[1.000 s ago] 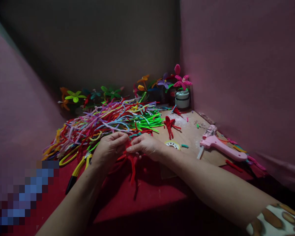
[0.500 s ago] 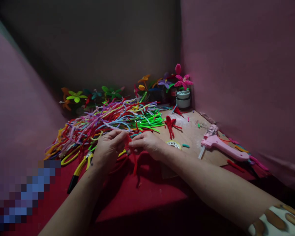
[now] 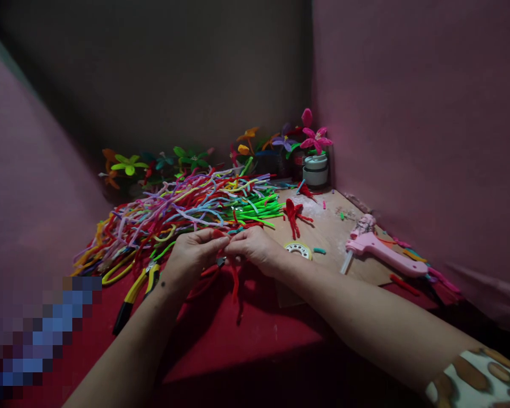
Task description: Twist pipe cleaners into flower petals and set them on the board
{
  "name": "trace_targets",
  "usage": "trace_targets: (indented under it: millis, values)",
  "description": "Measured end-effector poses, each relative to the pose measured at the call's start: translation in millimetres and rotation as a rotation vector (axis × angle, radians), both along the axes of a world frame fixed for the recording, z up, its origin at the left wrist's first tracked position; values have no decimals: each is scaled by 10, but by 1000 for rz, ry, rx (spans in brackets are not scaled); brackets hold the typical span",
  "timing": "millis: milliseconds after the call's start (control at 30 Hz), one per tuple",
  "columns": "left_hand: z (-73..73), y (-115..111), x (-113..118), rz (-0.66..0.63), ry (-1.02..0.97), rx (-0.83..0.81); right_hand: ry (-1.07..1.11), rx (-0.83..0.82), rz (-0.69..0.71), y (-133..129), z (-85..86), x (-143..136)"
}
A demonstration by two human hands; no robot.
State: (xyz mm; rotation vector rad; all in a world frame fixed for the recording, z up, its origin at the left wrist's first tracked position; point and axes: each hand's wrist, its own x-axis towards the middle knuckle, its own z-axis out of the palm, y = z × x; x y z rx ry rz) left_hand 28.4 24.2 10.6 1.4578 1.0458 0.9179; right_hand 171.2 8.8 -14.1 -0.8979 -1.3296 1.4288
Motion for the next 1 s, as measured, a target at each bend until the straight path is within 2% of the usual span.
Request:
trace_targets:
  millis: [133, 233, 367, 533, 833, 933, 1000]
  values:
    - [-5, 9, -5, 8, -39, -18, 52, -17, -111, 16, 27, 1]
    - [0, 7, -8, 4, 26, -26, 95, -35, -154, 42, 10, 3]
    - [-16, -22, 29, 41, 156, 83, 131, -38, -159, 63, -29, 2]
    - [-41, -26, 41, 18, 177, 224, 110, -108, -197, 49, 17, 8]
    - [-11, 52, -48, -180, 79, -13, 120, -170, -163, 45, 23, 4]
    - [45, 77, -82, -84, 153, 31, 171, -203, -215, 89, 20, 37]
    - [91, 95, -151, -38, 343, 145, 207, -216, -278, 119, 29, 64]
